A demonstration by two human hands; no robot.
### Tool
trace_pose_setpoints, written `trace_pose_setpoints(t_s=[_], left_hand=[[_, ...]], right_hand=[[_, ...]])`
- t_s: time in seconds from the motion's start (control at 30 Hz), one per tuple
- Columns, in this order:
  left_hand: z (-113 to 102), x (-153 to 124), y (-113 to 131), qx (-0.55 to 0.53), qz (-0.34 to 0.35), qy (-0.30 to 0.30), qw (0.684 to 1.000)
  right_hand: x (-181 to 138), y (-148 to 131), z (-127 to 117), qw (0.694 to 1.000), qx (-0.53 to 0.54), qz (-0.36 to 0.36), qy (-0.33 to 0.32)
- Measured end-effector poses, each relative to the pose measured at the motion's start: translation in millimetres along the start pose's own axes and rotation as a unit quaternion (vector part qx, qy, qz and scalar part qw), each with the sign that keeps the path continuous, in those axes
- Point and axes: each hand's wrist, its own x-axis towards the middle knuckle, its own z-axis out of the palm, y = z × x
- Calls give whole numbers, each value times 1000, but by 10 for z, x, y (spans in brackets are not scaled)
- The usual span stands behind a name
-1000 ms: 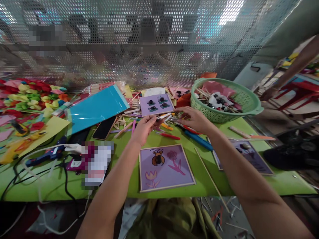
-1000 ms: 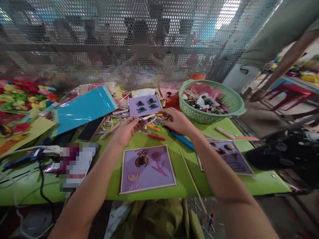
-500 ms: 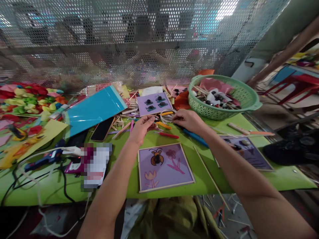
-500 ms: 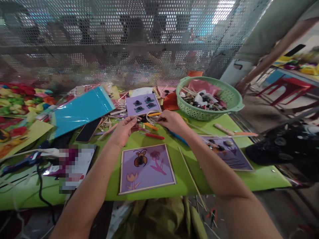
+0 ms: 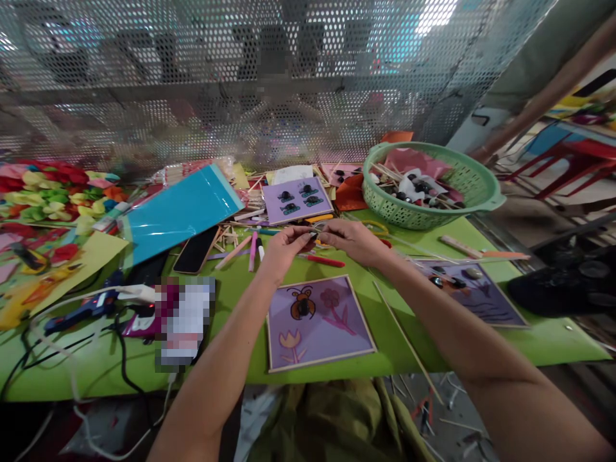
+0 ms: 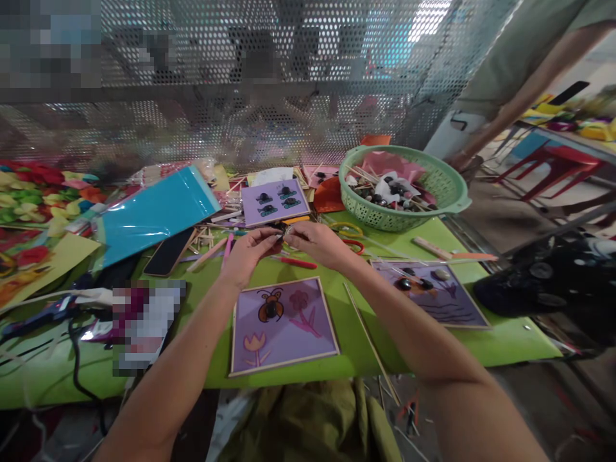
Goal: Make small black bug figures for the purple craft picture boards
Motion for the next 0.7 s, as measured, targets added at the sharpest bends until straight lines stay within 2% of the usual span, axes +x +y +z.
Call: trace_pose_setpoints(t_s=[0.13,0.3,0.53,0.7], left_hand=[[41,-3,-62,22,8,-23,999],[67,-5,-93,29,13,-21,999],[110,-50,-35,16,13,-15,1000],[124,-58,-38,17,21,-12,1000]], right_hand=[[0,-18,65,999,-13,-33,-13],[6,8,60,998,-4,-49,-37],[-18,-24,51,995,90,-36,-17],[-10,-26,51,996,74,-43,-2]])
